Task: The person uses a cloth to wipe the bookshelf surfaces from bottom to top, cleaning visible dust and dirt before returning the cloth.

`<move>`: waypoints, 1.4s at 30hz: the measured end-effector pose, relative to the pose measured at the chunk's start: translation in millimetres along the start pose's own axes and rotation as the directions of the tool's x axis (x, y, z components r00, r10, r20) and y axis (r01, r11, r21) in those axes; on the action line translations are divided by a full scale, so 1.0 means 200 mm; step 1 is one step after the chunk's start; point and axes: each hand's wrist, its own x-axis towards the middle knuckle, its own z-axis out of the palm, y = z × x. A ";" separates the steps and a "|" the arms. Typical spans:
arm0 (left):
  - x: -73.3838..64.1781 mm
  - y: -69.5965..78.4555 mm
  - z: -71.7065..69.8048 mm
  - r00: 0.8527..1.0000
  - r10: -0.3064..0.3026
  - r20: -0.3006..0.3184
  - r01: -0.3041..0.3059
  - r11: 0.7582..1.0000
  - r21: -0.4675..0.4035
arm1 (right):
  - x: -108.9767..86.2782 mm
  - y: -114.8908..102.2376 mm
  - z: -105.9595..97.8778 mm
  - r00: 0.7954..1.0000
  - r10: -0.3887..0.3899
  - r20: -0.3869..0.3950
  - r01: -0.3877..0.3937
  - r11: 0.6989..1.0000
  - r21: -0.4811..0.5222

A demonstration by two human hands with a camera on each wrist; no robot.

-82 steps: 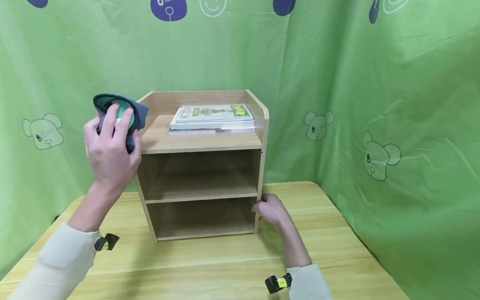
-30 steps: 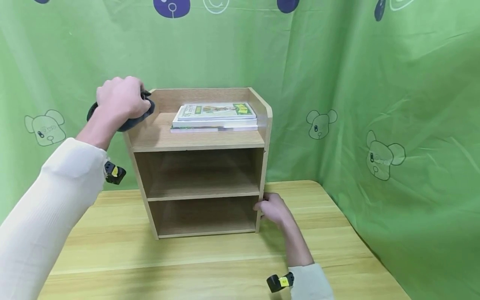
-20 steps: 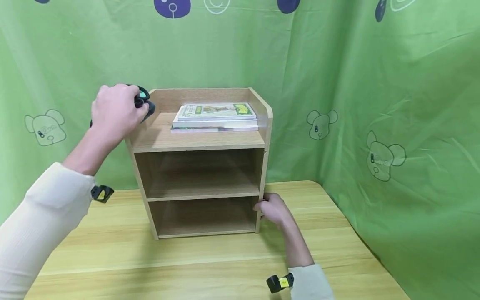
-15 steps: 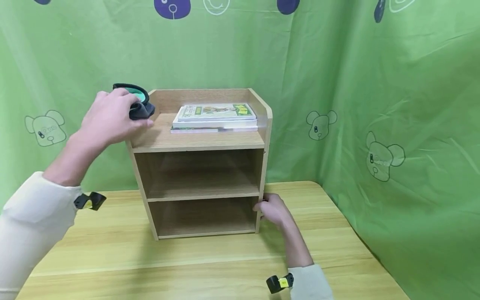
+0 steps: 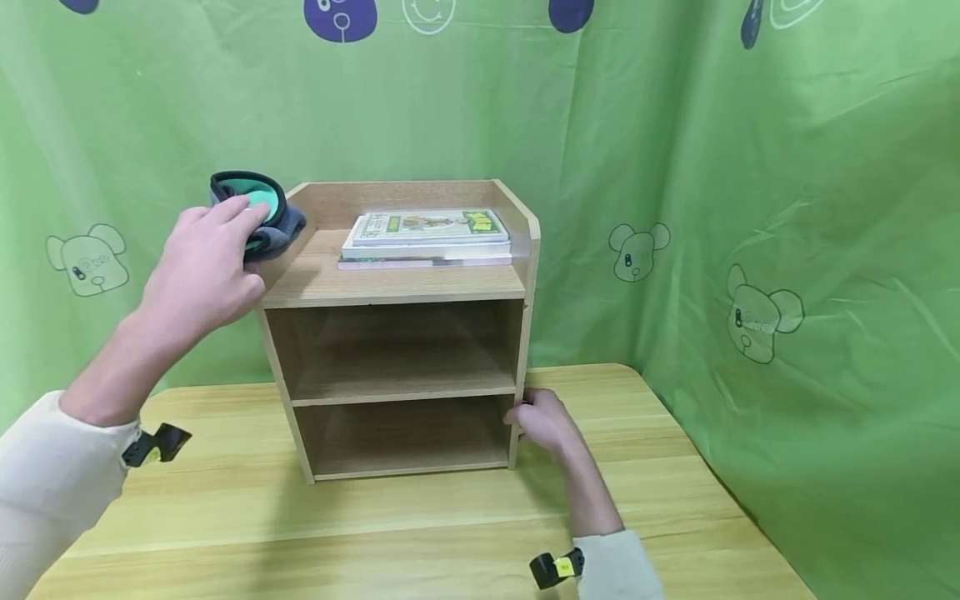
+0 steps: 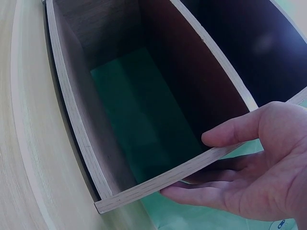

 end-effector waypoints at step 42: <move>0.52 -0.08 -0.02 0.896 -0.286 0.339 0.315 0.948 -0.034 | -0.01 -0.02 0.01 1.000 0.008 0.011 -0.009 1.000 0.010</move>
